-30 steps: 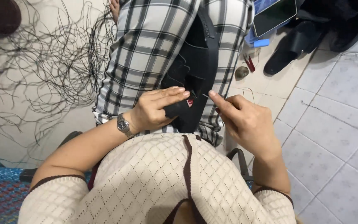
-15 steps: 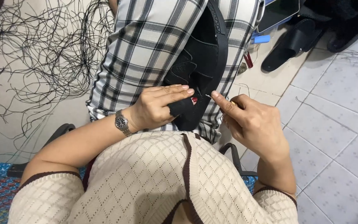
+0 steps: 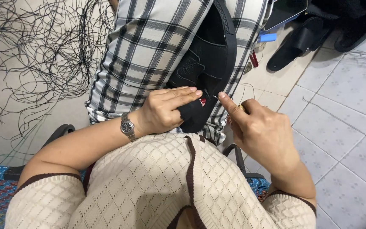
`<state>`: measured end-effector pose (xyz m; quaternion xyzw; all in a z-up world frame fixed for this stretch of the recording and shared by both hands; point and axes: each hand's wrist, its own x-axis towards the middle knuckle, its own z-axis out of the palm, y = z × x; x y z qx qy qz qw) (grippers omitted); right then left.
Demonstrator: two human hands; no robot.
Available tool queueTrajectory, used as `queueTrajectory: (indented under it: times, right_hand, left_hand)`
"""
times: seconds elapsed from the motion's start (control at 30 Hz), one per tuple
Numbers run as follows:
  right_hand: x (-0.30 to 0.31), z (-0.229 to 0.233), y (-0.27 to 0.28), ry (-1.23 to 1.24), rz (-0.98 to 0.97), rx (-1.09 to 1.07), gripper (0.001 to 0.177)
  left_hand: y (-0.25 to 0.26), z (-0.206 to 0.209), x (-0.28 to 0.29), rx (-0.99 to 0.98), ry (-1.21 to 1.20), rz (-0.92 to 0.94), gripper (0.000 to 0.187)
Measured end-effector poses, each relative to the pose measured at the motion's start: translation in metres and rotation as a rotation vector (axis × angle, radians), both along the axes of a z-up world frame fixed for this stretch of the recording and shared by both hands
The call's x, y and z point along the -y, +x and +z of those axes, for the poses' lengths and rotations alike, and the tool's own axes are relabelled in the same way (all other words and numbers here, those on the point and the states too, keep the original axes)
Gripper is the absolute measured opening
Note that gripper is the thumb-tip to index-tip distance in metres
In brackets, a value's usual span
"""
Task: Hand-sewing the upper part of a black sandal to its sole using a needle and thick thread.
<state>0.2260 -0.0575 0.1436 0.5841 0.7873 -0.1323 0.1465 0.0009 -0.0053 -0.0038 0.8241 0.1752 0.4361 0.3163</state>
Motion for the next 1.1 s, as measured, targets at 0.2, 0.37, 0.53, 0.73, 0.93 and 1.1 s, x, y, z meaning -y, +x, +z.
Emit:
queueTrajectory:
  times: [0.2,0.37,0.53,0.73,0.93,1.1]
  right_hand:
    - [0.004,0.000,-0.013,-0.059,-0.007,0.121,0.051]
    - [0.003,-0.011,0.000,-0.008,-0.049,-0.158,0.051]
    - [0.011,-0.044,0.014,0.143,-0.156,-0.397,0.042]
    - [0.010,-0.048,0.021,0.110,-0.178,-0.536,0.043]
    - [0.006,-0.046,0.027,0.052,-0.173,-0.604,0.043]
    - [0.002,-0.051,0.031,0.035,-0.149,-0.652,0.044]
  left_hand:
    - [0.004,-0.007,0.004,0.011,0.012,-0.011,0.027]
    - [0.002,-0.008,0.004,-0.011,0.001,0.005,0.031]
    - [0.014,-0.003,0.001,0.147,-0.010,0.155,0.019]
    - [0.011,-0.001,-0.001,0.147,-0.002,0.124,0.017]
    - [0.010,-0.001,-0.001,0.142,-0.019,0.113,0.016]
    - [0.008,0.001,-0.004,0.137,-0.025,0.084,0.018]
